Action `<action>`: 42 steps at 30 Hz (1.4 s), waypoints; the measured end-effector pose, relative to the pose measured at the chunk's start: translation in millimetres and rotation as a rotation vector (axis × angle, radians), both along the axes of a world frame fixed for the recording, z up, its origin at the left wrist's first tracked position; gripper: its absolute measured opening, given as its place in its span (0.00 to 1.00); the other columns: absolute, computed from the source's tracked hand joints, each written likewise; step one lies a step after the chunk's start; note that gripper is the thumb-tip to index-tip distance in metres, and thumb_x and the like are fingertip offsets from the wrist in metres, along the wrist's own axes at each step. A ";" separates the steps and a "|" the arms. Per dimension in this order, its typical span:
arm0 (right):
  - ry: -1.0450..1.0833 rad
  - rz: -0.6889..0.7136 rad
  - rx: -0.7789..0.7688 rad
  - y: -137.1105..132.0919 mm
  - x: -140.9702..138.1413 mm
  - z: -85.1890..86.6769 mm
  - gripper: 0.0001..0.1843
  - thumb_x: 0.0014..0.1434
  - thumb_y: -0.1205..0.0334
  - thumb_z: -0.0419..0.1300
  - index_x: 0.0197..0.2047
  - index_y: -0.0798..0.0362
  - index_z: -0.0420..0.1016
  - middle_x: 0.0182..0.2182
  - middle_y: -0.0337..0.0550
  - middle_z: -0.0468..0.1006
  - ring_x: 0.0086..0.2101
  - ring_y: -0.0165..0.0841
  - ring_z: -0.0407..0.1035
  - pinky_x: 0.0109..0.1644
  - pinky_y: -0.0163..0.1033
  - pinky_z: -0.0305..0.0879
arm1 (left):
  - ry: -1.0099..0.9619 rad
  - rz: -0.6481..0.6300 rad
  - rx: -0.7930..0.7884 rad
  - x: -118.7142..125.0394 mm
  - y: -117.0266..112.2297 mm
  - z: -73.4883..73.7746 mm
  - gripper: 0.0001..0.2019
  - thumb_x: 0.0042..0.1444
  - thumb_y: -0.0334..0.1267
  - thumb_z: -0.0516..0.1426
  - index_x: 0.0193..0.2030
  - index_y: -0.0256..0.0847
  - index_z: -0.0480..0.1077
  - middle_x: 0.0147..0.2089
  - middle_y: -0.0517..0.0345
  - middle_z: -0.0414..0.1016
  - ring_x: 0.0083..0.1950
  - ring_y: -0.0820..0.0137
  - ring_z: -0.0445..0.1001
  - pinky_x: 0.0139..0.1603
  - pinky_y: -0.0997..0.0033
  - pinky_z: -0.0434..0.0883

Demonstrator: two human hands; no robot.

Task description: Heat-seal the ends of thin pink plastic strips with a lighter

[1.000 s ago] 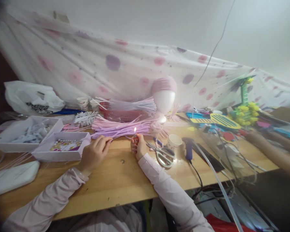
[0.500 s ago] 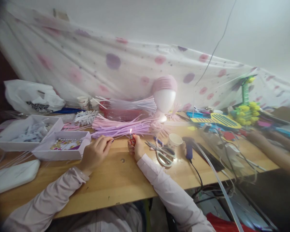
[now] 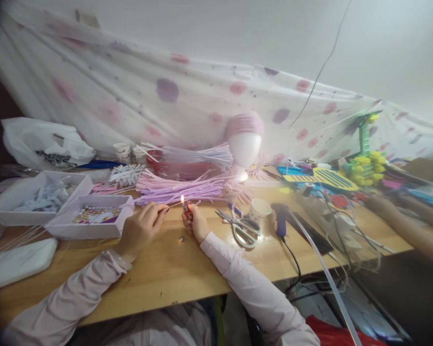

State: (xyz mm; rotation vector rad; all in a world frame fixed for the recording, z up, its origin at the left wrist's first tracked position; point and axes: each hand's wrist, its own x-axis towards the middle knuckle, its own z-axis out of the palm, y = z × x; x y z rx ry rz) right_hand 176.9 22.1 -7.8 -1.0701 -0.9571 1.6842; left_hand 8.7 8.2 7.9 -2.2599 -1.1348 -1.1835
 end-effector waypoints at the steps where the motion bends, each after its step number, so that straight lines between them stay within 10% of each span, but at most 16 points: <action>1: -0.022 -0.002 0.013 -0.7 -0.9 -0.1 0.21 0.50 0.44 0.49 0.16 0.51 0.55 0.10 0.28 0.46 0.12 0.21 0.36 0.14 0.29 0.31 | -0.001 -0.003 -0.002 0.1 -0.2 0.2 0.07 0.63 0.35 0.48 0.39 0.39 0.67 0.35 0.58 0.76 0.33 0.74 0.74 0.32 0.75 0.65; 24: 0.335 -0.282 0.008 2.9 19.9 22.3 0.23 0.56 0.50 0.42 0.15 0.51 0.54 0.08 0.28 0.45 0.11 0.22 0.33 0.12 0.27 0.32 | -0.023 0.008 0.023 0.1 0.7 1.9 0.06 0.63 0.34 0.50 0.39 0.39 0.66 0.34 0.59 0.75 0.34 0.74 0.74 0.30 0.76 0.64; 42: -0.064 -0.130 0.238 -0.5 3.8 4.7 0.21 0.49 0.45 0.50 0.15 0.51 0.54 0.11 0.29 0.47 0.13 0.22 0.39 0.16 0.31 0.33 | -0.069 0.000 -0.016 -0.5 2.0 -0.6 0.09 0.64 0.36 0.46 0.38 0.39 0.67 0.33 0.59 0.76 0.32 0.74 0.74 0.29 0.77 0.64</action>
